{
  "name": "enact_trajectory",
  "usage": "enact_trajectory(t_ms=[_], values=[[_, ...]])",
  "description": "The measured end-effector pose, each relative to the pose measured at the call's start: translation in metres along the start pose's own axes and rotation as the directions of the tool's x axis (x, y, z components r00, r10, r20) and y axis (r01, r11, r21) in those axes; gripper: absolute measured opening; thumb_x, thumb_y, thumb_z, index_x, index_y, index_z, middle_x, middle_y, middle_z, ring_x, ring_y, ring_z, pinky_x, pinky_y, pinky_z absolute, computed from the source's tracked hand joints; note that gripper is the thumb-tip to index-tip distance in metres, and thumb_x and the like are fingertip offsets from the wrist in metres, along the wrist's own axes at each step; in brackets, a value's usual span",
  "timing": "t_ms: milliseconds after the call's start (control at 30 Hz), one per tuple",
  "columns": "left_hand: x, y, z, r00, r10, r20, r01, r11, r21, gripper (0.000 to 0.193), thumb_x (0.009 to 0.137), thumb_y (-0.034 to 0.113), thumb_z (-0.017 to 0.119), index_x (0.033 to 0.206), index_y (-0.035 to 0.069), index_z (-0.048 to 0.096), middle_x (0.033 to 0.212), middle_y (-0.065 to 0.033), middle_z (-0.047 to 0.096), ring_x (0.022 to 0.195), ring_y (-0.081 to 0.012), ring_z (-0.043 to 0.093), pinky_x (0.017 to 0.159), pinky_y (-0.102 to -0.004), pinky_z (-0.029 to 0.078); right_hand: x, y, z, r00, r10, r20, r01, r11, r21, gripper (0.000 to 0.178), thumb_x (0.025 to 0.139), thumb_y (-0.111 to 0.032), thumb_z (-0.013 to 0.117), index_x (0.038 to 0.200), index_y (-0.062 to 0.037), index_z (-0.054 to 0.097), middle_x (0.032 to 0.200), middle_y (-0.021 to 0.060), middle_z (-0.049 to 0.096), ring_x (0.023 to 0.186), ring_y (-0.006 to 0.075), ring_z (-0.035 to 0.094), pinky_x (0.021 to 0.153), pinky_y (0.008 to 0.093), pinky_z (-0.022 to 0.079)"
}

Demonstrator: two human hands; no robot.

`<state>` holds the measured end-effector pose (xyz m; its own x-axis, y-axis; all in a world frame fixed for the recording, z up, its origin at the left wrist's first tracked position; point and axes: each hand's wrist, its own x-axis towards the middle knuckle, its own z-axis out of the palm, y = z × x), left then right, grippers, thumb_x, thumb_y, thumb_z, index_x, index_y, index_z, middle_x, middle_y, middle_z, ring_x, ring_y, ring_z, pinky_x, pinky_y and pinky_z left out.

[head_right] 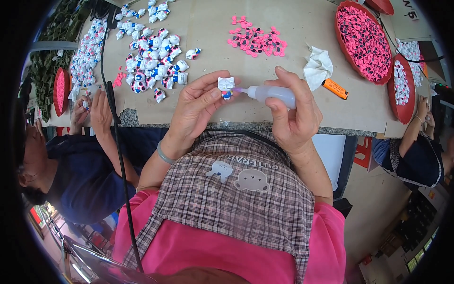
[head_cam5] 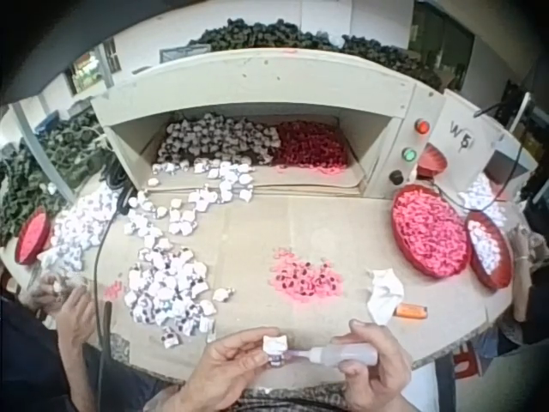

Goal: The person retrieves figurine bodies from a machine dispenser, applies glue to each figurine using a squeeze bottle, and attaches small accessory pieces onto the figurines by hand.

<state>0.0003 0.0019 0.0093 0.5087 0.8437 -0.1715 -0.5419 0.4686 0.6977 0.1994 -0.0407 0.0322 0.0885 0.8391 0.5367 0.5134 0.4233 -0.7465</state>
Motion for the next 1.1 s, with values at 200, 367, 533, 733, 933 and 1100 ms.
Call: enact_trajectory(t_ms=[200,367,533,733,933,1100], values=[[0.0,-0.001,0.0,1.0,-0.003,-0.005,0.003,1.0,0.001,0.036,0.092,0.006,0.055,0.126,-0.004,0.051,0.118,-0.0191,0.06,0.107,-0.0259,0.06,0.096,-0.0373,0.048,-0.004,0.0,0.002,0.996,0.055,-0.076,-0.048,0.995,0.088,0.041,0.091,-0.023,0.062,0.119,0.0054,0.054,0.085,0.0155,0.066,0.073,0.0182,0.065,0.063,0.0256,0.05],[0.0,-0.001,0.001,1.0,-0.019,-0.006,0.019,1.0,0.0,0.036,0.092,0.006,0.056,0.126,-0.003,0.051,0.119,-0.0206,0.059,0.107,-0.0262,0.061,0.097,-0.0361,0.048,-0.001,0.001,0.0,1.0,-0.003,-0.018,0.003,1.0,0.003,0.041,0.096,-0.025,0.052,0.124,0.0051,0.048,0.089,0.015,0.066,0.063,0.0103,0.056,0.056,0.0209,0.045],[0.0,-0.001,0.001,1.0,-0.013,-0.019,0.013,1.0,0.018,0.035,0.092,0.007,0.055,0.125,-0.005,0.051,0.116,-0.0171,0.061,0.105,-0.0259,0.061,0.095,-0.0374,0.048,0.0,0.002,0.001,1.0,-0.008,-0.006,0.008,1.0,0.012,0.04,0.096,-0.024,0.052,0.124,0.005,0.048,0.088,0.0147,0.066,0.064,0.0112,0.057,0.056,0.0214,0.045],[0.002,-0.002,0.0,1.0,0.005,-0.003,-0.005,1.0,-0.005,0.035,0.092,0.008,0.055,0.125,-0.005,0.051,0.116,-0.0177,0.061,0.105,-0.0263,0.061,0.095,-0.0376,0.048,0.002,0.002,-0.001,1.0,-0.004,0.004,0.004,1.0,-0.006,0.04,0.096,-0.023,0.052,0.124,0.0047,0.049,0.087,0.0144,0.066,0.065,0.0117,0.058,0.057,0.0217,0.046],[0.004,-0.003,-0.004,1.0,0.01,-0.012,-0.01,1.0,-0.025,0.035,0.092,0.006,0.055,0.126,-0.004,0.051,0.117,-0.0181,0.06,0.104,-0.0257,0.061,0.094,-0.0365,0.048,0.005,0.009,0.0,0.979,0.195,-0.054,-0.165,0.924,0.344,0.034,0.092,-0.017,0.058,0.119,0.0012,0.05,0.091,0.0138,0.064,0.067,0.0134,0.058,0.058,0.0241,0.047],[0.001,0.0,-0.009,0.999,-0.004,-0.041,0.003,1.0,-0.031,0.035,0.092,0.006,0.055,0.126,-0.004,0.052,0.117,-0.0178,0.06,0.104,-0.0251,0.061,0.093,-0.0358,0.048,0.019,0.03,0.002,0.892,0.45,0.026,-0.382,0.724,0.574,0.034,0.081,0.002,0.066,0.108,-0.0036,0.046,0.091,0.0073,0.057,0.076,0.0137,0.059,0.061,0.0254,0.051]])
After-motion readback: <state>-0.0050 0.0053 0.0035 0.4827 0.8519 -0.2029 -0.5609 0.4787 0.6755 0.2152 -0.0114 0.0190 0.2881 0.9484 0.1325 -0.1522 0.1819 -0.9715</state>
